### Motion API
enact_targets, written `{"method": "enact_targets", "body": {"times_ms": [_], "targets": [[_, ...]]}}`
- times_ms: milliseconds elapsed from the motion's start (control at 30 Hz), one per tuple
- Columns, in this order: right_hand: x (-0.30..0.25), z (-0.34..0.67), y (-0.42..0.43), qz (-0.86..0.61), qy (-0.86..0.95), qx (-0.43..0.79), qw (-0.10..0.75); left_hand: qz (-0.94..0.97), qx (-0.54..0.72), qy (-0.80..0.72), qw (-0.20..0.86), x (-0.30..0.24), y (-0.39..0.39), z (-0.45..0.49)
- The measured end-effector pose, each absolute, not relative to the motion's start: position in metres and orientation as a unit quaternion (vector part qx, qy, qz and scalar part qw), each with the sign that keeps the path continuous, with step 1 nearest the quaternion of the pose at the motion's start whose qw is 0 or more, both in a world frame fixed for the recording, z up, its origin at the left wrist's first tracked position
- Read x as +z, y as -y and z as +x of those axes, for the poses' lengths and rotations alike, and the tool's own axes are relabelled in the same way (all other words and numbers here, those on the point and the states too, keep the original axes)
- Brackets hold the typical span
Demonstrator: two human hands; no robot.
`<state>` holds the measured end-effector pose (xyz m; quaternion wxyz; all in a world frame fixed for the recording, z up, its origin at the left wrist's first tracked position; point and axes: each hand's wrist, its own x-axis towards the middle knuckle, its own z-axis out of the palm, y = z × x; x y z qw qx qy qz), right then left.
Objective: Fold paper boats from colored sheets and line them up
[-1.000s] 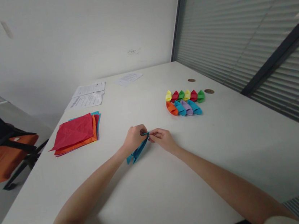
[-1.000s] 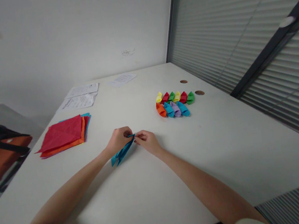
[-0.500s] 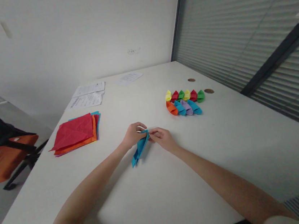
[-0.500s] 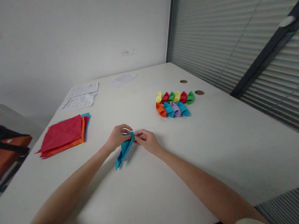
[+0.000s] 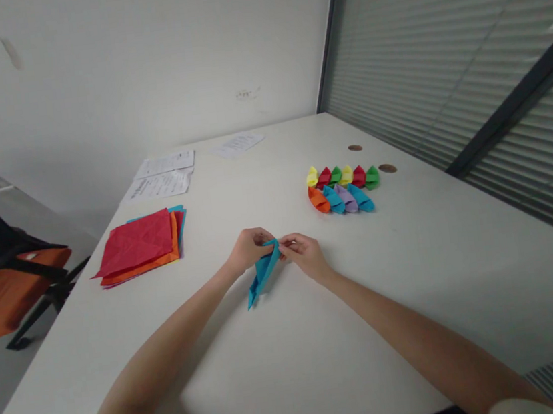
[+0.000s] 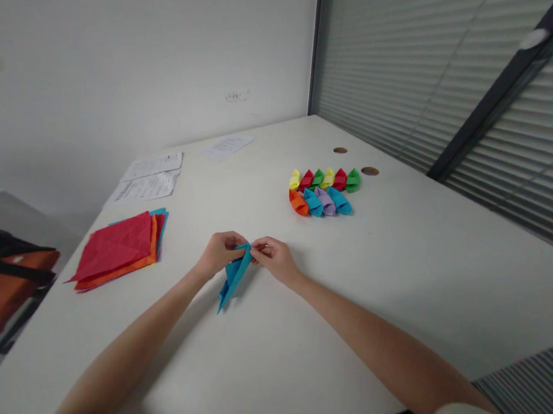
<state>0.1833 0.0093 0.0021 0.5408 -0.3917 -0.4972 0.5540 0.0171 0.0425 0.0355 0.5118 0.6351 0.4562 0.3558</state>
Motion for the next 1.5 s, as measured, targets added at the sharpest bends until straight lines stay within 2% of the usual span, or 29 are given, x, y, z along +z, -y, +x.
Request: {"method": "enact_targets", "body": {"times_ms": [333, 467, 533, 733, 1000, 1267, 1333, 1433, 1500], "targets": [[-0.003, 0.184, -0.015, -0.393, 0.498, 0.548, 0.545, 0.702, 0.377, -0.427, 0.428, 0.039, -0.040, 0.019], [-0.004, 0.186, -0.013, -0.408, 0.569, 0.447, 0.557, 0.789, 0.320, -0.417, 0.318, 0.047, -0.037, 0.014], [-0.003, 0.186, -0.012, -0.399, 0.615, 0.386, 0.560, 0.826, 0.272, -0.395, 0.296, 0.051, -0.034, 0.012], [-0.002, 0.186, -0.009, -0.342, 0.718, 0.340, 0.501, 0.856, 0.196, -0.375, 0.297, 0.054, -0.026, 0.012], [-0.005, 0.187, -0.010, -0.373, 0.704, 0.353, 0.490, 0.803, 0.159, -0.381, 0.430, 0.054, -0.038, 0.002], [-0.007, 0.187, -0.008, -0.400, 0.704, 0.369, 0.457, 0.761, 0.199, -0.398, 0.471, 0.055, -0.039, 0.006], [-0.006, 0.187, -0.010, -0.425, 0.674, 0.374, 0.474, 0.746, 0.278, -0.426, 0.430, 0.062, -0.040, 0.008], [-0.006, 0.189, -0.014, -0.457, 0.594, 0.410, 0.520, 0.713, 0.425, -0.474, 0.295, 0.075, -0.043, 0.006], [-0.007, 0.191, -0.018, -0.465, 0.538, 0.444, 0.545, 0.689, 0.471, -0.490, 0.251, 0.081, -0.047, 0.001]]}}
